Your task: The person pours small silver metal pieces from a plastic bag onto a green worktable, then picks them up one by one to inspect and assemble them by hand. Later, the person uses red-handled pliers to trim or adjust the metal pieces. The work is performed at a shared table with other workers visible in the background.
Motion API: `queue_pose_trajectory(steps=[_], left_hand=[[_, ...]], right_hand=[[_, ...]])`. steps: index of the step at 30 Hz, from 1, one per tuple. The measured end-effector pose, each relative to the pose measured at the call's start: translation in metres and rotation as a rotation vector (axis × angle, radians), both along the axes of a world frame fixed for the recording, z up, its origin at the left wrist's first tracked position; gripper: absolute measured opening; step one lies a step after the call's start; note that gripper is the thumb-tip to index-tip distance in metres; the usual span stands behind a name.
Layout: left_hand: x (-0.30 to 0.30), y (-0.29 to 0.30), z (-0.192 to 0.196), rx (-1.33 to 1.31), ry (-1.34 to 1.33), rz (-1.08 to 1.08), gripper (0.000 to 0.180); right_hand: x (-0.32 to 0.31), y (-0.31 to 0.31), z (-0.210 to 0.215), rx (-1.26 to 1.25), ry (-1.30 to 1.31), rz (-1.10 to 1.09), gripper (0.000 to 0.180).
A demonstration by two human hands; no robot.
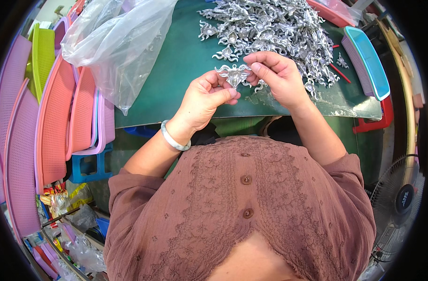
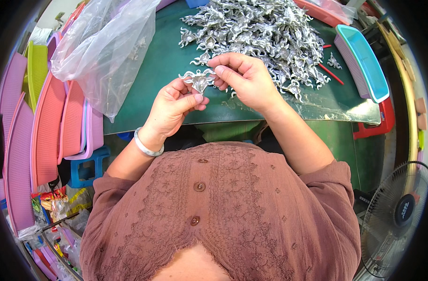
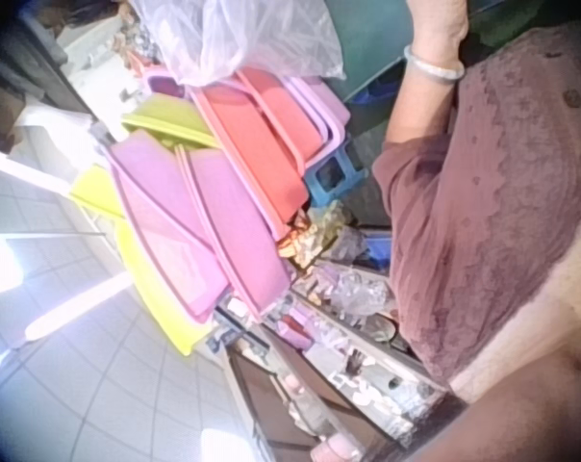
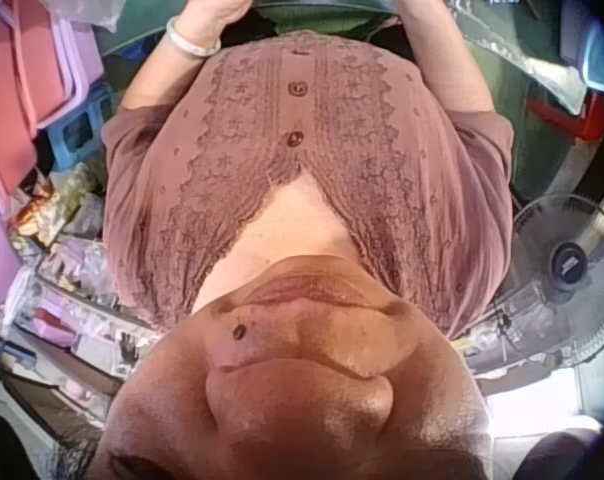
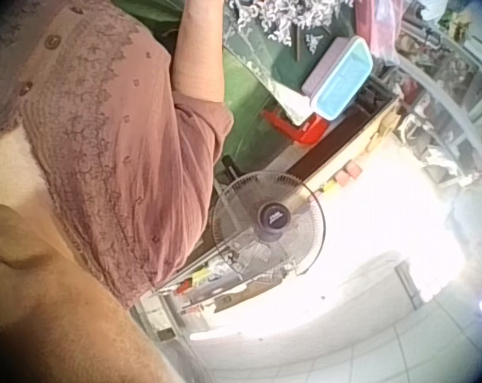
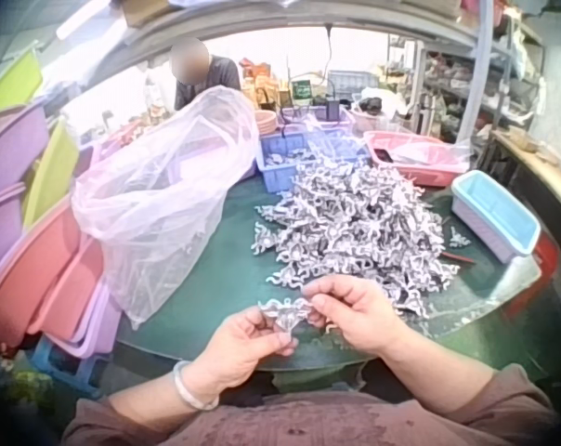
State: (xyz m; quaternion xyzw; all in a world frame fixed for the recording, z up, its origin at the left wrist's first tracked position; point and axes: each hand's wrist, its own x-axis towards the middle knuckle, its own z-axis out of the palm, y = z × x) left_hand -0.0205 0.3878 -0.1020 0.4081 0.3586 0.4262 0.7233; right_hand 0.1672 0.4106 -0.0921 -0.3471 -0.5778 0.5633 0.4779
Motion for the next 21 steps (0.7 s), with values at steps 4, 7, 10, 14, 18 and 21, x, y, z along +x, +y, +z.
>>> queue_pose_trajectory(steps=[4,7,10,14,18,21], left_hand=[[0.0004,-0.0013,0.002,0.044,0.021,0.017,0.02],[0.0,-0.001,0.0006,0.065,0.031,0.018,0.022],[0.0001,-0.0011,-0.0007,0.063,0.024,0.026,0.025],[-0.0002,-0.0016,-0.0006,0.095,0.016,0.033,0.026],[-0.0007,-0.0006,-0.0016,0.169,0.038,0.041,0.027],[-0.0014,-0.0002,-0.0018,0.172,0.048,0.036,0.028]], right_hand=[[-0.0004,-0.0004,-0.0014,0.022,-0.006,-0.001,0.016],[-0.0003,-0.0007,0.0,0.025,-0.014,0.002,0.016],[-0.0008,-0.0005,-0.0004,0.025,-0.01,0.004,0.016],[-0.0009,-0.0011,0.0011,0.047,-0.007,0.022,0.016],[0.0005,-0.0014,0.001,0.085,-0.012,0.041,0.016],[0.0006,-0.0022,0.002,0.091,-0.006,0.046,0.016]])
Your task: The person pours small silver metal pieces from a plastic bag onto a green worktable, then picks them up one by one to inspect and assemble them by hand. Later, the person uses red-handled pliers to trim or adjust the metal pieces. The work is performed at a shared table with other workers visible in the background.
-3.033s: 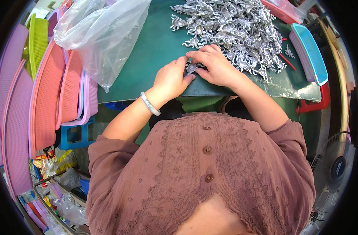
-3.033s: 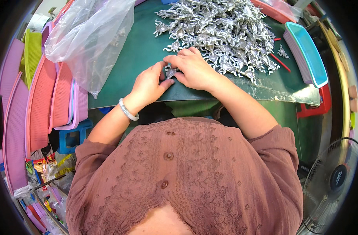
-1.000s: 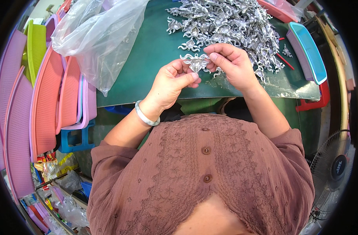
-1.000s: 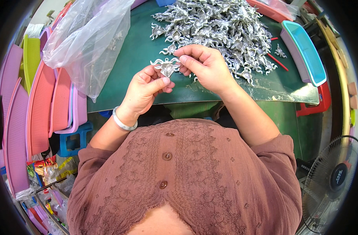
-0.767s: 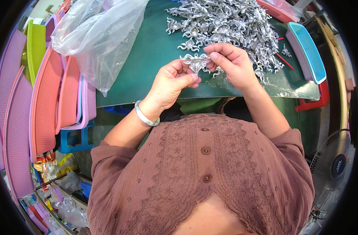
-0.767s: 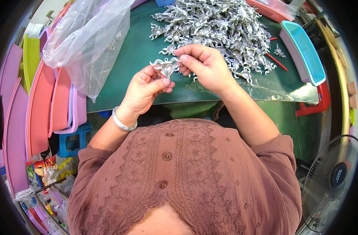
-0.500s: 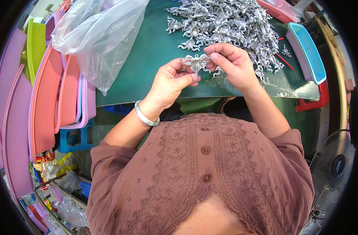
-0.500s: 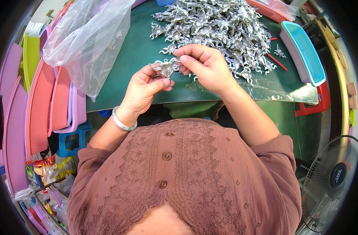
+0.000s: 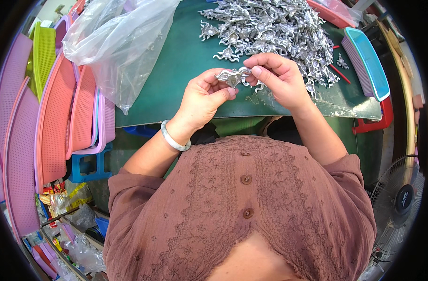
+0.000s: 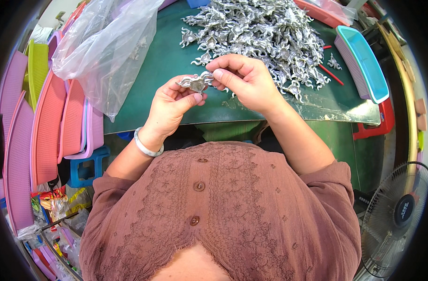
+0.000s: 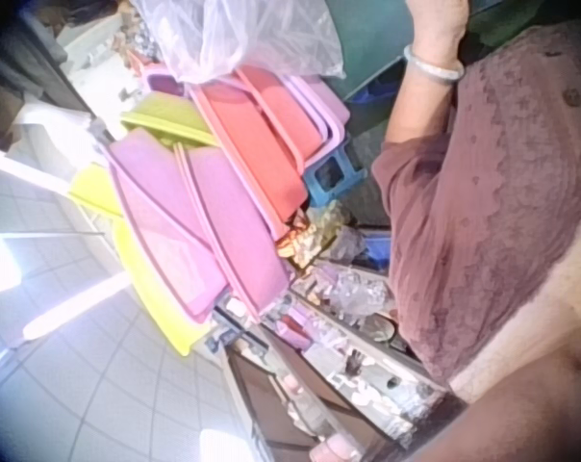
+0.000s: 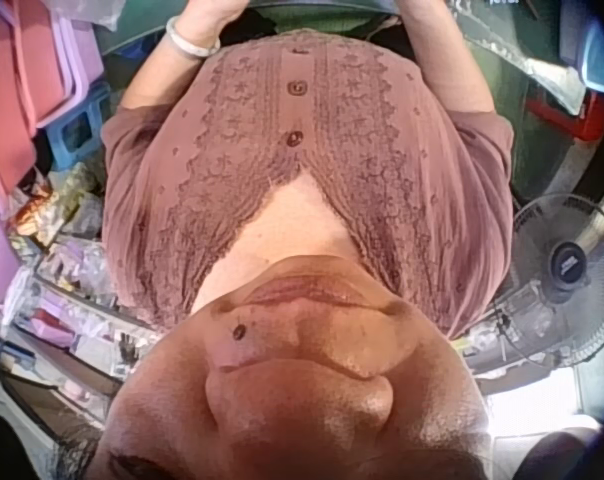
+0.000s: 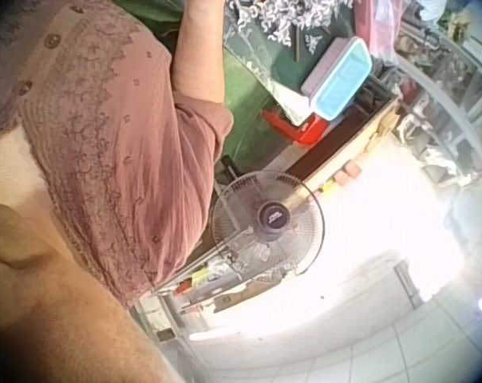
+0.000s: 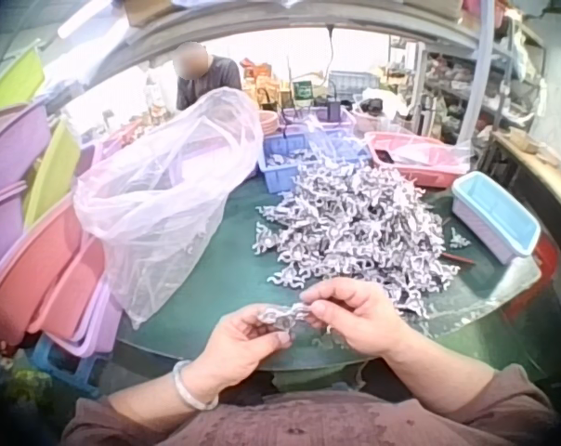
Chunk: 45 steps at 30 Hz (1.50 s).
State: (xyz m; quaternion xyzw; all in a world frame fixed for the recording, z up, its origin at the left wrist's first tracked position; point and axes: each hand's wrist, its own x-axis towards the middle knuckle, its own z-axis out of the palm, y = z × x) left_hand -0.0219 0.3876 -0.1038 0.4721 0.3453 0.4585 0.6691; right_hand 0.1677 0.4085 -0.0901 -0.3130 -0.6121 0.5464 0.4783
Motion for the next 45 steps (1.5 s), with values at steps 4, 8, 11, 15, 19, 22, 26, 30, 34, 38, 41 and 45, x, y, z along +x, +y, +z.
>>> queue_pose_trajectory(steps=[4,8,11,15,19,22,26,30,34,38,41,45], left_hand=[[0.0001,0.0001,-0.0007,0.013,0.001,0.002,0.027],[0.0005,-0.0005,0.0013,0.007,0.009,0.007,0.027],[0.0006,-0.0005,0.0032,-0.004,0.003,0.004,0.027],[0.0003,0.0,0.0043,-0.007,-0.005,-0.008,0.027],[0.0006,0.0,0.0049,-0.022,-0.029,-0.013,0.029],[0.0011,0.0001,0.0049,-0.02,-0.049,-0.008,0.031],[0.0004,-0.0008,0.0059,-0.022,-0.04,-0.007,0.035],[0.0001,-0.0014,0.0047,-0.02,-0.071,-0.007,0.037],[-0.0001,-0.0012,0.0044,-0.02,-0.065,-0.013,0.038],[0.0006,-0.0015,0.0058,-0.018,-0.064,-0.013,0.038],[0.0005,-0.0017,0.0072,-0.023,-0.066,-0.018,0.038],[0.0013,-0.0019,0.0088,-0.021,-0.068,-0.018,0.038]], right_hand=[[-0.0006,0.0003,0.0007,-0.012,0.019,0.006,0.016],[-0.0008,0.001,0.0007,-0.016,0.013,0.001,0.016],[-0.0013,0.0019,0.0007,-0.016,0.011,-0.001,0.016],[-0.0016,0.0026,0.0008,-0.017,0.006,-0.007,0.016],[-0.002,0.0022,0.0015,-0.037,0.021,-0.004,0.016],[-0.0012,0.003,0.0015,-0.037,-0.002,-0.006,0.016],[-0.0006,0.0038,-0.0002,-0.05,0.004,0.006,0.017],[-0.0007,0.0046,-0.0013,-0.071,0.034,0.02,0.018],[-0.0005,0.0043,-0.001,-0.108,0.051,0.021,0.018],[-0.0003,0.004,-0.0015,-0.121,0.055,0.012,0.018],[-0.0005,0.0041,-0.0016,-0.134,0.069,0.012,0.018],[-0.0007,0.0034,-0.001,-0.155,0.095,0.011,0.019]])
